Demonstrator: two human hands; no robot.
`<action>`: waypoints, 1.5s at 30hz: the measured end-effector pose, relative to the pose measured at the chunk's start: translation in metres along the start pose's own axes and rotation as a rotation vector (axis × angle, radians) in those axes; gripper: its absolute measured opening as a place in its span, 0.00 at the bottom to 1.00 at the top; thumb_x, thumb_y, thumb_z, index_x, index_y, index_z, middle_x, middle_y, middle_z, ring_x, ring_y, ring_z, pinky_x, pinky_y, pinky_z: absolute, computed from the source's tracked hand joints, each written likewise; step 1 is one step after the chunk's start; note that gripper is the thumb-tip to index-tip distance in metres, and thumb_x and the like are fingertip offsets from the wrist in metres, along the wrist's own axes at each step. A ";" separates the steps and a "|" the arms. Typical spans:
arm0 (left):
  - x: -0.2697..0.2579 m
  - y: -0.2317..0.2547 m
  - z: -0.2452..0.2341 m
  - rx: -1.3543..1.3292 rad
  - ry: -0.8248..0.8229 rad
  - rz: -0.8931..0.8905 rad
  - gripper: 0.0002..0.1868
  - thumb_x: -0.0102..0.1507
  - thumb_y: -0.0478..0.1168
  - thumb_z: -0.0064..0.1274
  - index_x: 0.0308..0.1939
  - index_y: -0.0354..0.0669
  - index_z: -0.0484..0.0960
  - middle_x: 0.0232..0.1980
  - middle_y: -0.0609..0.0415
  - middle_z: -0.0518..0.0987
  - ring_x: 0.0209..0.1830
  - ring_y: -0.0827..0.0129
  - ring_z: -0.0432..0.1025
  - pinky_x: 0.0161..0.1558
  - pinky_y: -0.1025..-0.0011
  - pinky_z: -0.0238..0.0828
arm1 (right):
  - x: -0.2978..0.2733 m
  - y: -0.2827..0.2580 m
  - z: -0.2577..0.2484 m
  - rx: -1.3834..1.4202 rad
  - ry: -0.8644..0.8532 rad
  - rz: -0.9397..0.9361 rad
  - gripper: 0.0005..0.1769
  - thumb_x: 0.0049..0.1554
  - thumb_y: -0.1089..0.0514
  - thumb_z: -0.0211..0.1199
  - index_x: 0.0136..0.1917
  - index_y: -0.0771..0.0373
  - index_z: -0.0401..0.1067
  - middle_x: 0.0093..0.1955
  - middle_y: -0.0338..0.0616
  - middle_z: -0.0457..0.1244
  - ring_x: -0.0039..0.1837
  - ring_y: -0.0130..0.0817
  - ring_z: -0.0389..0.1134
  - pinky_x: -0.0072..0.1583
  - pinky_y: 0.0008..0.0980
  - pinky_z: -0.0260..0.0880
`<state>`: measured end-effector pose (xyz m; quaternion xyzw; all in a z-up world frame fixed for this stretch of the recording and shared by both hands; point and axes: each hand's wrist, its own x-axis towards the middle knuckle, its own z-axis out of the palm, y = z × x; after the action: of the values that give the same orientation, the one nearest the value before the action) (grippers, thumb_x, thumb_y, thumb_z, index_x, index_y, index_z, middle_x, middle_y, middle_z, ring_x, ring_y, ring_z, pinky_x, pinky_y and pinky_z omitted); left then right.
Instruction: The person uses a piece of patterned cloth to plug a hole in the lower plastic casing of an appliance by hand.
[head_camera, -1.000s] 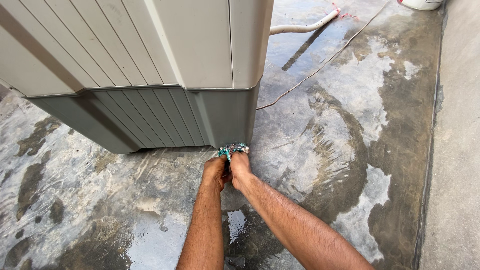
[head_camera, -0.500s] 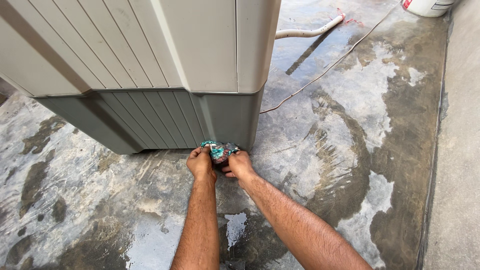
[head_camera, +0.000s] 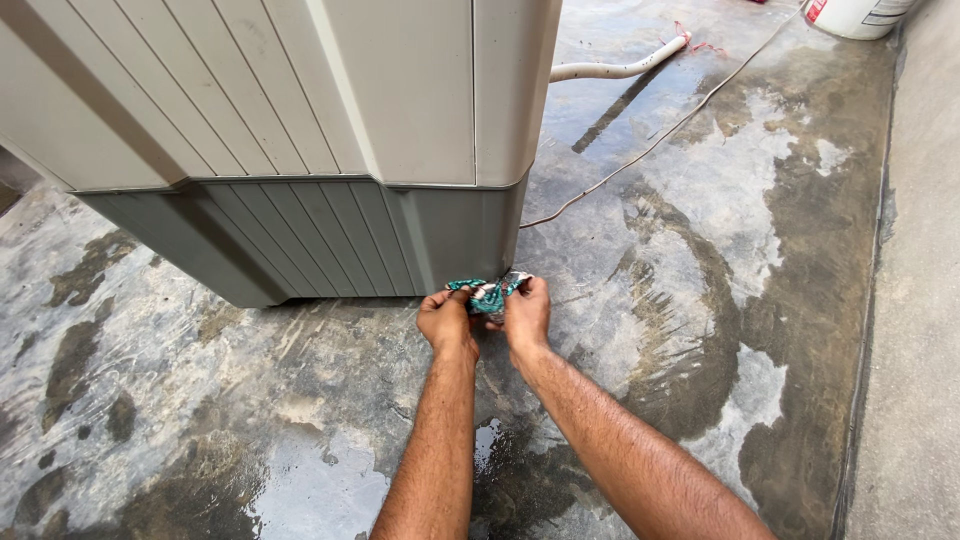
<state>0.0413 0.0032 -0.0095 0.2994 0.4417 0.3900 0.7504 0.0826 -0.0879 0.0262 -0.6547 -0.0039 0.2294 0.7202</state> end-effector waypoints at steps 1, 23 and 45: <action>0.002 0.007 0.000 -0.073 0.035 0.024 0.11 0.57 0.23 0.58 0.36 0.38 0.74 0.35 0.49 0.80 0.28 0.67 0.77 0.25 0.68 0.78 | -0.006 -0.006 0.007 0.038 -0.044 -0.048 0.09 0.63 0.60 0.51 0.56 0.63 0.60 0.50 0.45 0.65 0.41 0.32 0.71 0.35 0.33 0.74; -0.086 0.160 0.057 -0.136 -0.167 0.465 0.10 0.61 0.28 0.61 0.43 0.37 0.76 0.42 0.52 0.78 0.41 0.73 0.76 0.42 0.76 0.80 | -0.062 -0.132 0.046 0.359 -0.209 -0.515 0.09 0.60 0.70 0.57 0.52 0.67 0.60 0.44 0.50 0.69 0.40 0.29 0.74 0.35 0.28 0.79; -0.145 0.195 0.087 0.192 -0.357 1.021 0.15 0.68 0.32 0.55 0.59 0.35 0.79 0.60 0.51 0.71 0.59 0.69 0.76 0.57 0.72 0.83 | -0.085 -0.211 0.027 -0.073 -0.202 -1.054 0.20 0.63 0.69 0.63 0.64 0.65 0.58 0.54 0.44 0.69 0.59 0.28 0.73 0.59 0.27 0.77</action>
<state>0.0122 -0.0283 0.2447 0.6042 0.1400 0.6057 0.4985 0.0673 -0.0988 0.2544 -0.5632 -0.4090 -0.1016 0.7108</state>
